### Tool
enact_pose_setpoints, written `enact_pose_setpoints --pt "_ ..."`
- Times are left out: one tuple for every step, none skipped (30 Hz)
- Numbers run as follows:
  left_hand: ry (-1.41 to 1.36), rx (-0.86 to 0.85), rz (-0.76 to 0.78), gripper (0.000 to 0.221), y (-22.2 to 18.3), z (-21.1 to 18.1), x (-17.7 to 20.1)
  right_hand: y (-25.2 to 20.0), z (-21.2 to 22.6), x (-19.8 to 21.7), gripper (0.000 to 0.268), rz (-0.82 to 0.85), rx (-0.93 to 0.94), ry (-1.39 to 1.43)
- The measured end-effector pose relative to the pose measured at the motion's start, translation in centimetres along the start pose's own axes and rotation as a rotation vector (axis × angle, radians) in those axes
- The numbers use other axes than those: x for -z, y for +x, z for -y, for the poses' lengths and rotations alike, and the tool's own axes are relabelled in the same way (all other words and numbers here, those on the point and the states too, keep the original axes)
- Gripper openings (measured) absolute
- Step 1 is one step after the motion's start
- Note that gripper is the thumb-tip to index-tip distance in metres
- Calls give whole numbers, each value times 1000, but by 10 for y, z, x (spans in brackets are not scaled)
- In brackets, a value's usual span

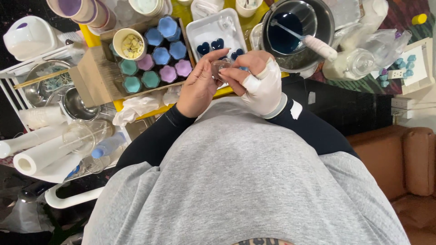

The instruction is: Filling small heart-shaped candle molds with blue liquid wax using a pipette.

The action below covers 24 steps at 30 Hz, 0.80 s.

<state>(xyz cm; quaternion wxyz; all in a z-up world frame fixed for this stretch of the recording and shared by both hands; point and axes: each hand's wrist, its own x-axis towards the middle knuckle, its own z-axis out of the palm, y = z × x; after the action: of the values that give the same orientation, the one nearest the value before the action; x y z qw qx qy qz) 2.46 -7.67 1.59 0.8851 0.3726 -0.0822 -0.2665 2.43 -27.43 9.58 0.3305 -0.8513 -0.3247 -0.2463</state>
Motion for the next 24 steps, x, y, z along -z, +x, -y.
enact_pose_setpoints --pt "2 0 2 49 3 -5 -8 -1 -3 5 26 -3 0 -1" --pt "-13 19 24 46 6 -9 -17 -2 -6 9 29 -4 6 -9" --pt "-27 37 45 44 10 -14 -25 -3 -9 14 31 -5 11 -17" --pt "-25 36 46 44 11 -10 -25 -3 -13 19 31 -7 13 -17" --pt "-74 31 38 42 12 -7 -26 -3 -17 24 39 13 38 11" --pt "-125 24 29 41 13 -3 -27 -3 -21 30 48 36 65 40" --pt "-124 21 27 41 16 0 -31 -3 -24 35 48 36 68 42" --pt "-125 0 30 40 19 3 -35 -4 -28 39 53 39 76 41" --pt "-125 -20 33 39 21 6 -39 -4 -32 43 58 42 84 41" --pt "-125 -27 28 39 24 7 -45 -4 -35 47 58 45 90 45" --pt "-125 -18 7 39 26 8 -51 -3 -38 50 56 45 101 54" --pt "-125 -9 -15 39 29 9 -57 -3 -41 54 54 46 110 62" --pt "-126 -13 -20 39 31 8 -62 -2 -43 58 54 49 113 67" --pt "-119 -15 -10 40 33 8 -66 -2 -46 61 54 47 132 52" --pt "-113 -17 -1 40 35 8 -71 -1 -48 65 53 45 151 37" --pt "-114 -23 -3 40 38 10 -73 -1 -51 68 53 48 157 39" --pt "-86 -19 -5 41 41 12 -75 -2 -54 71 51 46 164 47" --pt "-57 -15 -10 42 43 14 -77 -2 -57 73 49 45 171 57" --pt "-58 -21 -15 42 44 16 -80 -3 -60 75 49 48 176 63" --pt "-56 -27 -24 42 47 18 -83 -4 -64 77 48 44 190 63" --pt "-55 -33 -33 42 49 19 -86 -5 -67 80 47 40 203 63" --pt "-57 -35 -36 42 52 22 -87 -5 -68 83 47 43 205 66" --pt "-56 -41 -25 42 54 25 -87 -4 -70 86 45 48 199 64" --pt "-54 -50 -13 43 56 27 -87 -4 -71 89 43 51 196 61"
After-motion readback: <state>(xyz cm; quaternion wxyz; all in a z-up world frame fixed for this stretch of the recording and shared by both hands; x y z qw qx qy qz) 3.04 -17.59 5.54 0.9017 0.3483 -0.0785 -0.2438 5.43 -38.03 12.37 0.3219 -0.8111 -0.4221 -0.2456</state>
